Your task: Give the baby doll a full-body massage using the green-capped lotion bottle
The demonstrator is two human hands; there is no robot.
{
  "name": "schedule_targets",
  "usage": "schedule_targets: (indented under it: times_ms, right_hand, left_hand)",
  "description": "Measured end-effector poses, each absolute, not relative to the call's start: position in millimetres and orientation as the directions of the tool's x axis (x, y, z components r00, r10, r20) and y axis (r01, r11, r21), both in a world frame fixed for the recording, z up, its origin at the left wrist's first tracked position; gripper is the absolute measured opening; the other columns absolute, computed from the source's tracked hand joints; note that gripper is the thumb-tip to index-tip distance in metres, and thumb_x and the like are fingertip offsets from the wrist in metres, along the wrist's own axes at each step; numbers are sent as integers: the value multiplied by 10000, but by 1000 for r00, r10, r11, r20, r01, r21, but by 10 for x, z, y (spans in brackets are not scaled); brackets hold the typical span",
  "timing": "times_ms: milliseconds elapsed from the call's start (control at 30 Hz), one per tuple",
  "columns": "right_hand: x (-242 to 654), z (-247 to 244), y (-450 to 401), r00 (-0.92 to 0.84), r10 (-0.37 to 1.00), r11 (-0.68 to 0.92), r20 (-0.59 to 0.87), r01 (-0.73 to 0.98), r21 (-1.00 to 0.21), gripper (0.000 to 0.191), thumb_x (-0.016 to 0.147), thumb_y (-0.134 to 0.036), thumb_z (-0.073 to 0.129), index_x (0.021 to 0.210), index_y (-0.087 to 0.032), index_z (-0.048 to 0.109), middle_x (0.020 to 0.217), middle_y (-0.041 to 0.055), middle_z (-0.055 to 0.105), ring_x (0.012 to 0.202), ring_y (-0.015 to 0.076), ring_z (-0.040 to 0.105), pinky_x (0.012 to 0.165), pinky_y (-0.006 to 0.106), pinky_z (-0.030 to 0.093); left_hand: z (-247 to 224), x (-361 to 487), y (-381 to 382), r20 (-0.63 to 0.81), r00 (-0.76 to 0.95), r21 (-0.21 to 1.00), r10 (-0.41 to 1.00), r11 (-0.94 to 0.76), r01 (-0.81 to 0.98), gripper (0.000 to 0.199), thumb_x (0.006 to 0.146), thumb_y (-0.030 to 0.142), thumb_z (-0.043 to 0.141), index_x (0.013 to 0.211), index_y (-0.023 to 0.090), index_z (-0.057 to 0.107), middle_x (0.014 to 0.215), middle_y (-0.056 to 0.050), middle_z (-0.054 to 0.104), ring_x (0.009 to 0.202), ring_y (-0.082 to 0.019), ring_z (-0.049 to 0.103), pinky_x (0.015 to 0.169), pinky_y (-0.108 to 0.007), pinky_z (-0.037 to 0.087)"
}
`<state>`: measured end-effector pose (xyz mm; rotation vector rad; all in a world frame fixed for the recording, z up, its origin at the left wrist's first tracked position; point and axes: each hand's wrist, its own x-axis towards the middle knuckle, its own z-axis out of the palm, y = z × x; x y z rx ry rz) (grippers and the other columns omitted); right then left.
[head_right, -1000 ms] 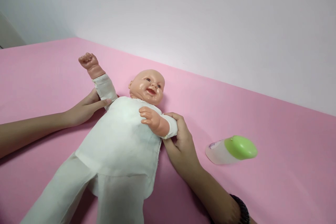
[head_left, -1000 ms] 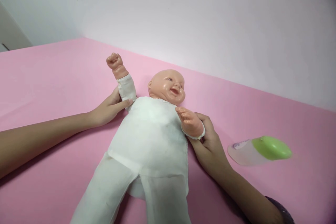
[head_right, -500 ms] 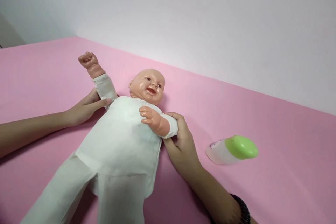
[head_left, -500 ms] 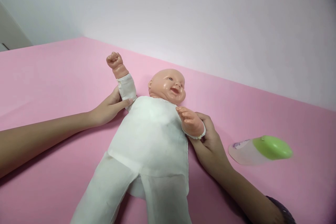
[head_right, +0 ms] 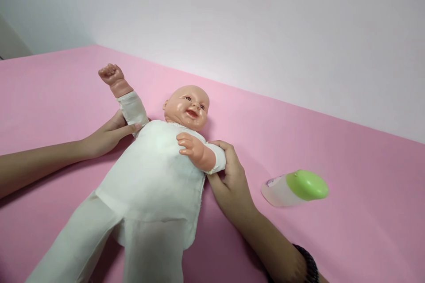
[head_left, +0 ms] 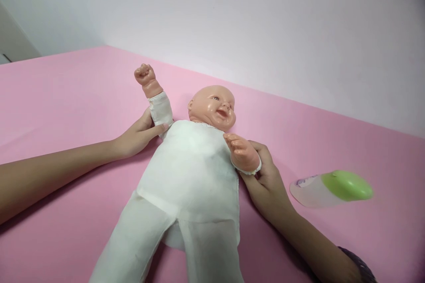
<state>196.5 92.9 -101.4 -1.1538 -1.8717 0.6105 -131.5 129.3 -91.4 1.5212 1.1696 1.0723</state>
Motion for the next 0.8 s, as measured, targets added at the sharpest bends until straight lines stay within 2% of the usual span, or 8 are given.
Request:
schedule_targets:
  times_ms: [367, 533, 633, 800]
  right_hand:
    - [1955, -1035, 936, -230, 870, 491, 436, 491, -720, 301, 959, -257, 587, 1256, -232, 545, 1280, 46, 657, 1049, 114, 683, 780, 204, 582]
    - [1976, -1029, 931, -245, 879, 477, 410, 481, -735, 348, 963, -250, 573, 1308, -253, 528, 1392, 54, 614, 1172, 157, 667, 737, 223, 581]
    - [1983, -1036, 933, -242, 880, 474, 408, 484, -735, 361, 962, -271, 580, 1319, -271, 528, 1395, 40, 616, 1226, 175, 652, 734, 234, 588]
    - [1976, -1036, 948, -230, 870, 491, 436, 497, -716, 335, 952, -278, 587, 1284, -286, 545, 1395, 23, 618, 1165, 171, 680, 709, 228, 594]
  left_hand:
    - [-912, -1316, 1295, 121, 177, 967, 977, -156, 202, 344, 951, 447, 656, 1157, 225, 493, 1132, -43, 629, 997, -201, 598, 865, -392, 508]
    - [-906, -1313, 1282, 106, 172, 974, 979, -137, 179, 363, 956, 449, 655, 1185, 230, 479, 1130, -33, 626, 996, -187, 602, 879, -389, 519]
    - [-909, -1316, 1277, 104, 176, 977, 979, -133, 165, 370, 953, 446, 661, 1196, 236, 476, 1123, -28, 632, 981, -183, 607, 862, -381, 524]
    - [-940, -1325, 1298, 120, 179, 977, 976, -148, 152, 353, 949, 440, 672, 1171, 237, 488, 1110, -28, 637, 956, -180, 612, 851, -382, 524]
